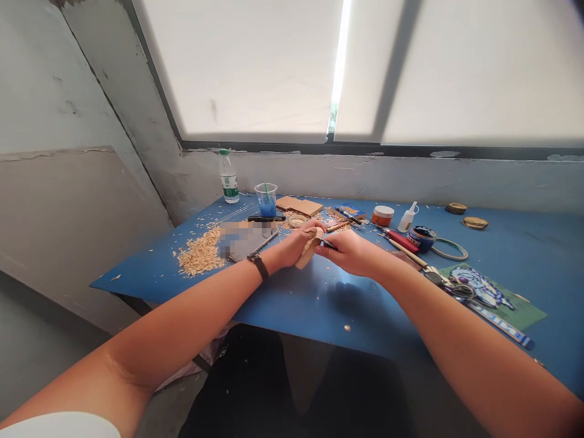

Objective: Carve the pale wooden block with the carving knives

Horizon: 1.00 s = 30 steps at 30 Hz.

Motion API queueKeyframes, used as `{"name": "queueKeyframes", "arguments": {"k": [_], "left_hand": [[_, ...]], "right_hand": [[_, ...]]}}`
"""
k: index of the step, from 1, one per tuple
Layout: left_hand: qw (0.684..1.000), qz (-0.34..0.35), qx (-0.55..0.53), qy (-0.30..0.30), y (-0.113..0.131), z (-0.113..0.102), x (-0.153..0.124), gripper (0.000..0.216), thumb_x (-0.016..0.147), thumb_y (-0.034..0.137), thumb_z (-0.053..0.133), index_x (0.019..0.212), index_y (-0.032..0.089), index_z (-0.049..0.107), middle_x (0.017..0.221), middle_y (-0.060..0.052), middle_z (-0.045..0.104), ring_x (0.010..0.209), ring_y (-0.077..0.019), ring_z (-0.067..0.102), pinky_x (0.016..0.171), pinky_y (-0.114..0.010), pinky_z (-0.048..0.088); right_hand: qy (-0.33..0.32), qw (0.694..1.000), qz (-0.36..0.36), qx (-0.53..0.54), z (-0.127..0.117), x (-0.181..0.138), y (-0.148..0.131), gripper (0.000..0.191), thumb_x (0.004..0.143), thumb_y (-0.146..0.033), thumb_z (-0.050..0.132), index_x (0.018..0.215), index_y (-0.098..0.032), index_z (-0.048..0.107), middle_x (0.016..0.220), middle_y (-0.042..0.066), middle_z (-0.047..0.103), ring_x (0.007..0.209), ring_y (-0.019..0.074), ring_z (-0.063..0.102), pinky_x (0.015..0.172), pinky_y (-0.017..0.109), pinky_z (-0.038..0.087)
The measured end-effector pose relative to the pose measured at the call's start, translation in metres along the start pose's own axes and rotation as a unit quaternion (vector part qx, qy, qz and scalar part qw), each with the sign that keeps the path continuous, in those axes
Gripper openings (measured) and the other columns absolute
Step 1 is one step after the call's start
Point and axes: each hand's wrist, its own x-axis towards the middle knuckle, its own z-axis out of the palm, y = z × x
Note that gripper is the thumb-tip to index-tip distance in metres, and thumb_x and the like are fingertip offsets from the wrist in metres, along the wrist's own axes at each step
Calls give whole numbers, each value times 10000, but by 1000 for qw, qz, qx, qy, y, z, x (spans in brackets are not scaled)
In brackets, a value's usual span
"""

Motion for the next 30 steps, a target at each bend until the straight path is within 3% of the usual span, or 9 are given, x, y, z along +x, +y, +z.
{"name": "queueKeyframes", "arguments": {"k": [7, 15, 21, 24, 30], "left_hand": [[986, 71, 150, -9, 8, -6, -6, 340, 885, 312, 491, 1137, 198, 688, 1155, -79, 658, 1031, -225, 588, 837, -313, 480], [996, 27, 77, 35, 12, -1, -5, 359, 778, 332, 552, 1082, 166, 647, 916, -45, 625, 776, -173, 522, 683, -284, 421], [996, 22, 67, 58, 22, 3, -7, 230, 779, 328, 573, 942, 175, 628, 805, -29, 590, 703, -158, 451, 632, -272, 391], [996, 16, 57, 66, 25, 5, -8, 273, 789, 341, 552, 985, 174, 644, 769, -19, 569, 677, -160, 431, 616, -277, 380], [994, 18, 42, 99, 19, 5, -4, 308, 787, 366, 538, 988, 167, 658, 835, -35, 617, 730, -171, 504, 660, -294, 423]], "right_hand": [[18, 996, 55, -67, 0, -3, -10, 491, 1060, -599, 511, 780, -223, 656, 693, 18, 590, 656, 170, 489, 612, 314, 298], [70, 971, 78, -215, 10, 2, -10, 573, 1118, -615, 398, 979, -207, 776, 887, 98, 741, 801, 221, 637, 626, 319, 291], [76, 967, 108, -218, 10, 1, -20, 669, 1111, -687, 337, 1128, -210, 806, 977, 143, 774, 898, 274, 707, 653, 324, 366], [76, 960, 146, -226, 10, -1, -28, 660, 1114, -669, 349, 1170, -192, 800, 1046, 179, 778, 946, 304, 731, 695, 333, 425], [104, 959, 154, -215, 12, -1, -30, 620, 1112, -658, 382, 1268, -214, 786, 1033, 189, 789, 1009, 325, 756, 752, 342, 489]]}}
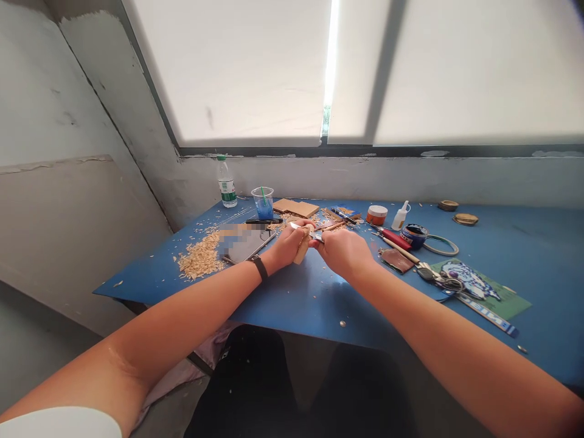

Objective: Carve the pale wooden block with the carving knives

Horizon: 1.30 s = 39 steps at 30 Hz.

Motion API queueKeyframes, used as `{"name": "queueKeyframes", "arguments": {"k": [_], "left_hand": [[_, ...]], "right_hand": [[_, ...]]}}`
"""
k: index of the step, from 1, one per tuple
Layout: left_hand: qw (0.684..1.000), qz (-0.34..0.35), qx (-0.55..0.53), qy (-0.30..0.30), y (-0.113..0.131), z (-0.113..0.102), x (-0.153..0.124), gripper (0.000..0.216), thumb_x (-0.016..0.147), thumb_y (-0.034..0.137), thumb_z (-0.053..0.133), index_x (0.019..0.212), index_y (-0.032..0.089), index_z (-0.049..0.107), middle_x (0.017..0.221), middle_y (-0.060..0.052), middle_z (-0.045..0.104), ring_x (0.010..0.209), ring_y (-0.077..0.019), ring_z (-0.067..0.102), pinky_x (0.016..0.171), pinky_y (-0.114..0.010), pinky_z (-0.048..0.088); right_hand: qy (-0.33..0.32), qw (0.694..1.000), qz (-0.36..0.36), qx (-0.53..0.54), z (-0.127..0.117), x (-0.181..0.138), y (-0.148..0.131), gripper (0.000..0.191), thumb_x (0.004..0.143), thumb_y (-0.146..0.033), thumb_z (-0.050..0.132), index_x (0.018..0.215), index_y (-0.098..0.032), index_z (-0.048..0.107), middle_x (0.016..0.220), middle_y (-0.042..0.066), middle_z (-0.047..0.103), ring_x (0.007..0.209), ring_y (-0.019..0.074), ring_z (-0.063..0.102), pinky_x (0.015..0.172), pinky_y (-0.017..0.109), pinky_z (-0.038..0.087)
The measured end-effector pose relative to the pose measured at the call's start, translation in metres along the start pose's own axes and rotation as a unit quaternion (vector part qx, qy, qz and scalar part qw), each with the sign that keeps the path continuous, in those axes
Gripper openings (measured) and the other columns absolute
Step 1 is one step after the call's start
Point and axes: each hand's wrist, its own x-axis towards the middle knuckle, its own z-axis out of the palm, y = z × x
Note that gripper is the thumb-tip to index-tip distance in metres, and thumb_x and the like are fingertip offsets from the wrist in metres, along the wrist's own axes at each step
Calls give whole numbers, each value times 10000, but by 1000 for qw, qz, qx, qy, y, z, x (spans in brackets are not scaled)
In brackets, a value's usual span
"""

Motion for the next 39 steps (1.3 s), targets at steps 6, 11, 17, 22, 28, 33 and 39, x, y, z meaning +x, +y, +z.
{"name": "queueKeyframes", "arguments": {"k": [6, 11, 17, 22, 28, 33, 39], "left_hand": [[999, 10, 6, 50, -10, 4, 3, 284, 834, 344, 516, 1015, 167, 645, 797, -14, 602, 705, -166, 506, 658, -305, 426], [993, 32, 57, 102, -14, 4, 7, 191, 917, 362, 502, 887, 193, 586, 808, -11, 553, 756, -169, 468, 719, -308, 418], [997, 6, 17, 81, -20, 2, 12, 444, 1018, 599, 425, 890, 202, 578, 727, -3, 523, 687, -165, 446, 674, -306, 409], [997, -77, 18, -19, -19, 1, 26, 678, 968, 796, 478, 1160, 176, 673, 684, 24, 521, 612, -146, 455, 595, -280, 393], [995, -74, -40, -60, -20, 2, 43, 473, 945, 627, 589, 1045, 181, 711, 749, -4, 618, 666, -137, 514, 632, -258, 426], [988, -102, -108, -26, -27, 9, 41, 481, 933, 650, 597, 1071, 196, 676, 744, 1, 602, 635, -129, 494, 608, -249, 422], [987, -119, -106, -23, -18, 13, 35, 456, 861, 597, 694, 1077, 197, 651, 863, -4, 578, 702, -127, 499, 642, -255, 430]], "right_hand": [[-22, 999, 33, -14, 0, 1, 1, 643, 1109, -664, 374, 1205, -192, 798, 1073, 207, 789, 1018, 316, 764, 773, 338, 516], [-30, 998, 51, -18, -3, 4, 6, 770, 1058, -785, 333, 1083, -183, 811, 1005, 217, 782, 957, 331, 766, 719, 343, 498], [-25, 999, -38, 0, -1, 12, 27, 854, 1005, -887, 279, 997, -177, 753, 894, 162, 747, 824, 284, 706, 607, 323, 336], [-78, 988, -119, 66, 5, 33, 49, 643, 1095, -737, 368, 885, -197, 646, 848, 85, 689, 728, 196, 575, 606, 318, 277], [-110, 962, -183, 171, -1, 58, 58, 530, 1131, -589, 433, 760, -219, 517, 728, 5, 550, 686, 157, 475, 646, 304, 296], [-141, 944, -168, 247, -9, 55, 51, 405, 1135, -430, 436, 816, -218, 566, 746, 3, 547, 694, 159, 471, 637, 305, 301], [-177, 931, -147, 284, -16, 45, 51, 342, 1109, -462, 461, 865, -228, 509, 792, 7, 591, 690, 152, 468, 614, 300, 326]]}}
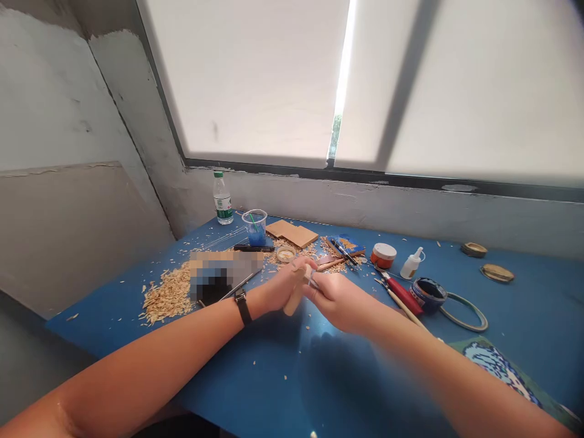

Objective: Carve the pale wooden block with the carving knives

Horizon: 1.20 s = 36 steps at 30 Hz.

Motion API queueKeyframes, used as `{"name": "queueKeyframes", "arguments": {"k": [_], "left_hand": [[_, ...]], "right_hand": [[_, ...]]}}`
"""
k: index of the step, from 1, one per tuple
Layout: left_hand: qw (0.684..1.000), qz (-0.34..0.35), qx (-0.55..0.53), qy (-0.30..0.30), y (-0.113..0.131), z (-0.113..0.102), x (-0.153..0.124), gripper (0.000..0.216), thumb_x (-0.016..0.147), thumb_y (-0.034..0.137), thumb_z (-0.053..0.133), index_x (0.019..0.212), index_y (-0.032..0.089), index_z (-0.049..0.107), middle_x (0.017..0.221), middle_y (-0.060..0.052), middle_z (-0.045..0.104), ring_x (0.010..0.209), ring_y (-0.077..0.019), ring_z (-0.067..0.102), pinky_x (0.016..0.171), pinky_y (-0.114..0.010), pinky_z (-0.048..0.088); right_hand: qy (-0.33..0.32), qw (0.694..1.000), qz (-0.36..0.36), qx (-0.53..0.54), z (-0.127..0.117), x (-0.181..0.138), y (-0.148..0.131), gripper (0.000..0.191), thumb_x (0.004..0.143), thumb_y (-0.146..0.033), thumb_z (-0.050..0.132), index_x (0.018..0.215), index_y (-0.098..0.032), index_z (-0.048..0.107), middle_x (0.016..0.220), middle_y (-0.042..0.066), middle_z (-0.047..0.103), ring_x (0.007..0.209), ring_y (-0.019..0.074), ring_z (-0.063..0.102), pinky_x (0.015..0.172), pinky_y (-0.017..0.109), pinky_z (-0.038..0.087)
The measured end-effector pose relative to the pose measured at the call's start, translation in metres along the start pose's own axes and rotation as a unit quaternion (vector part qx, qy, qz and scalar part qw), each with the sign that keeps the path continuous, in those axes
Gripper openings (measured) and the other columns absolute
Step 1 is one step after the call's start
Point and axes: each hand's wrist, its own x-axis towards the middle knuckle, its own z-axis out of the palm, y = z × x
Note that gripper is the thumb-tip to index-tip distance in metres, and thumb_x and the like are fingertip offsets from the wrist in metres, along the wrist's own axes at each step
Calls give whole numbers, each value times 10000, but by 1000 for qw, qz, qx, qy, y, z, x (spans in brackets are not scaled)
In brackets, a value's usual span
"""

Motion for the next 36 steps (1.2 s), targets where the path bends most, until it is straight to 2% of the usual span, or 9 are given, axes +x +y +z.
{"name": "queueKeyframes", "arguments": {"k": [5, 9, 11, 14, 18, 21, 26, 32, 36], "left_hand": [[996, -13, 90, -18, 16, 0, -14, 435, 904, 550, 675, 1188, 221, 678, 1046, -63, 639, 850, -195, 585, 721, -319, 498], [987, 32, 154, -14, 20, 0, -24, 438, 968, 543, 621, 1290, 260, 708, 1369, -130, 642, 1273, -320, 597, 1045, -430, 510], [988, 35, 152, -21, 19, 0, -28, 495, 989, 589, 574, 1345, 262, 682, 1427, -141, 615, 1349, -342, 561, 1127, -470, 468], [989, 52, 132, -49, 16, -1, -33, 622, 984, 712, 519, 1412, 271, 617, 1424, -150, 592, 1303, -345, 566, 1094, -482, 480], [979, 97, 156, -92, 16, -7, -36, 692, 969, 814, 463, 1384, 282, 617, 1234, -137, 639, 1119, -324, 595, 1034, -490, 500], [961, 169, 181, -120, 15, -11, -33, 639, 1011, 763, 431, 1428, 310, 602, 1323, -148, 618, 1151, -327, 606, 1054, -497, 510], [933, 280, 192, -123, 12, -12, -28, 578, 1027, 620, 496, 1472, 254, 552, 1320, -149, 609, 1185, -325, 628, 1045, -498, 536], [930, 300, 196, -80, 7, -10, -27, 537, 1039, 540, 476, 1468, 226, 555, 1366, -158, 628, 1195, -312, 646, 1054, -497, 539], [946, 243, 197, -82, 6, -7, -26, 512, 993, 502, 507, 1395, 193, 581, 999, -94, 722, 920, -270, 667, 961, -485, 547]], "right_hand": [[-30, 999, 32, -27, 4, -5, -3, 450, 1095, -539, 456, 781, -232, 557, 649, -9, 496, 604, 155, 404, 573, 332, 283], [-10, 998, 43, -49, 13, -6, -2, 436, 1092, -525, 451, 824, -245, 652, 661, -1, 504, 596, 165, 382, 580, 344, 280], [-7, 997, 61, -49, 18, -8, -1, 447, 1085, -556, 458, 816, -244, 632, 698, 15, 562, 602, 170, 408, 572, 344, 286], [-2, 997, 55, -48, 22, -12, 0, 452, 1075, -587, 472, 822, -250, 635, 731, 43, 639, 610, 189, 476, 566, 343, 292], [-10, 1000, 1, -14, 25, -16, 0, 407, 1050, -619, 530, 933, -309, 766, 804, 65, 739, 664, 234, 627, 580, 344, 356], [-14, 999, -25, -30, 32, -13, 2, 333, 1042, -559, 551, 998, -345, 803, 808, 48, 767, 692, 242, 677, 602, 334, 396], [-18, 994, -46, -100, 40, -13, 5, 226, 1017, -365, 585, 1021, -232, 768, 839, 47, 774, 711, 188, 685, 622, 274, 379], [67, 978, -40, -192, 45, -20, 7, 193, 1034, -283, 577, 879, -220, 674, 752, 23, 715, 584, 142, 567, 566, 316, 229], [111, 959, 2, -260, 47, -19, 9, 206, 984, -275, 642, 785, -225, 623, 661, 16, 679, 508, 148, 481, 554, 343, 121]]}}
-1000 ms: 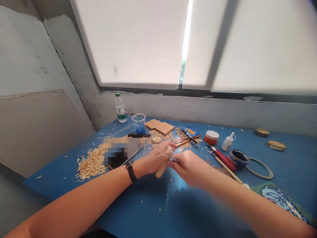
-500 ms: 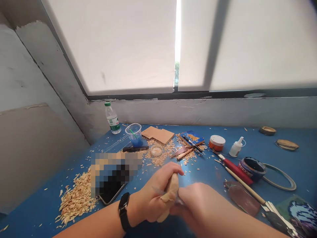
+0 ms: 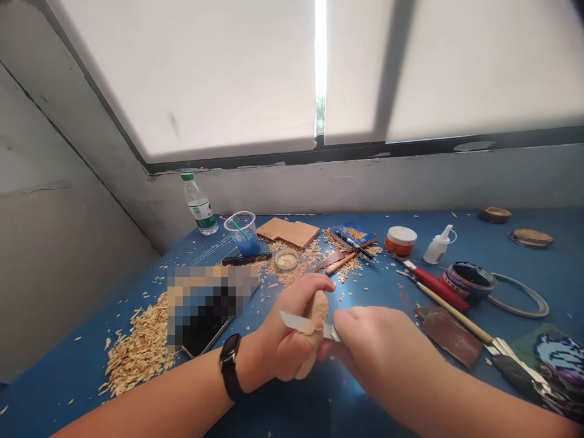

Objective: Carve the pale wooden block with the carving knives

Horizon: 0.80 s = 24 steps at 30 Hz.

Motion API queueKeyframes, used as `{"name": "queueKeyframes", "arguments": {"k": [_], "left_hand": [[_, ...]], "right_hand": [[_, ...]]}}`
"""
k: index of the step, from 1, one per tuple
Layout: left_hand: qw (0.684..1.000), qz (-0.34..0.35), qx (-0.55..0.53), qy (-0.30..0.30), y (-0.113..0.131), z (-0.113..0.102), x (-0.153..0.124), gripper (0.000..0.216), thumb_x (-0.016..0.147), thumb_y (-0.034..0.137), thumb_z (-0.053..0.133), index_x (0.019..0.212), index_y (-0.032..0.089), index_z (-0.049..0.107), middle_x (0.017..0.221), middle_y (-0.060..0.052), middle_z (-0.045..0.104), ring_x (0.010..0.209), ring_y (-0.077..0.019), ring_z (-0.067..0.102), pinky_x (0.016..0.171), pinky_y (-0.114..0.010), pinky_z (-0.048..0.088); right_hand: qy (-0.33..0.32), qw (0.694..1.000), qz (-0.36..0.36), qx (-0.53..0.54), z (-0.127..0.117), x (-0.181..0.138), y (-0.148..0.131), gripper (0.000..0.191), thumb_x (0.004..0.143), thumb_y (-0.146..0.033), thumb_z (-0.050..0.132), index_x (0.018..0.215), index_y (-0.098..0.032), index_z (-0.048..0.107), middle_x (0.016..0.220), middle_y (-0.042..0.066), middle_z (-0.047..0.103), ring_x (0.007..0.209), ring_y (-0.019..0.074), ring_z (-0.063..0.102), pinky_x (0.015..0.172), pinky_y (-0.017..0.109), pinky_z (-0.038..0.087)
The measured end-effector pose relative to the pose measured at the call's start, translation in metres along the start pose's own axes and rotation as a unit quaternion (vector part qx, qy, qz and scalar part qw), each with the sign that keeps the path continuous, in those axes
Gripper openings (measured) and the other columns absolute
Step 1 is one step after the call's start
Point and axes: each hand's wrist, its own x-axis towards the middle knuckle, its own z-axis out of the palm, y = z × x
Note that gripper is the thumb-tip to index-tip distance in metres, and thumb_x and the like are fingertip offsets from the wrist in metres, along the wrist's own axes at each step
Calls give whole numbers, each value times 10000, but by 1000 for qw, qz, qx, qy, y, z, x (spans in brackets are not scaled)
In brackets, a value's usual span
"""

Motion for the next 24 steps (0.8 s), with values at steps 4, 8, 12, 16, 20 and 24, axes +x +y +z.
{"name": "queueKeyframes", "arguments": {"k": [4, 8, 12, 16, 20, 24], "left_hand": [[996, -84, -28, 2, 3, 4, 7, 440, 941, 420, 508, 1295, 179, 607, 629, 12, 590, 708, -229, 582, 870, -443, 527], [990, -128, -25, 48, 5, 5, 16, 400, 857, 419, 556, 1144, 170, 679, 772, -44, 674, 841, -252, 624, 847, -413, 525], [985, -161, -29, 60, 2, 5, 20, 414, 813, 393, 554, 1117, 154, 703, 928, -76, 700, 928, -260, 627, 819, -389, 530], [982, -181, -41, 39, 1, 3, 18, 424, 894, 472, 551, 1157, 163, 676, 1002, -88, 679, 949, -253, 618, 818, -385, 535], [968, -226, -109, 7, 0, 1, 14, 734, 933, 823, 479, 1268, 180, 592, 1002, -74, 627, 808, -204, 589, 707, -347, 508], [965, -222, -137, -23, 0, 2, 11, 924, 852, 978, 457, 1330, 191, 540, 896, -32, 588, 755, -197, 565, 683, -342, 508]], "right_hand": [[37, 997, 26, -61, -3, 2, 3, 272, 981, -318, 673, 734, -217, 616, 604, 23, 644, 485, 152, 464, 536, 318, 101], [78, 991, 33, -106, -5, 6, 8, 296, 983, -341, 686, 730, -204, 617, 594, 23, 615, 483, 152, 468, 528, 306, 89], [56, 989, 54, -122, -7, 9, 10, 350, 1017, -421, 655, 752, -194, 620, 603, 28, 590, 494, 150, 434, 535, 308, 92], [-2, 995, 68, -76, -16, 11, 7, 438, 1092, -530, 511, 808, -211, 607, 633, 10, 559, 512, 151, 352, 529, 312, 125], [-57, 997, 52, 3, -31, 13, 4, 444, 1096, -587, 501, 841, -228, 561, 662, -10, 541, 563, 154, 358, 536, 299, 194], [-101, 991, 43, 78, -42, 8, 0, 373, 1090, -503, 550, 833, -234, 535, 687, -11, 564, 594, 152, 398, 546, 301, 235]]}}
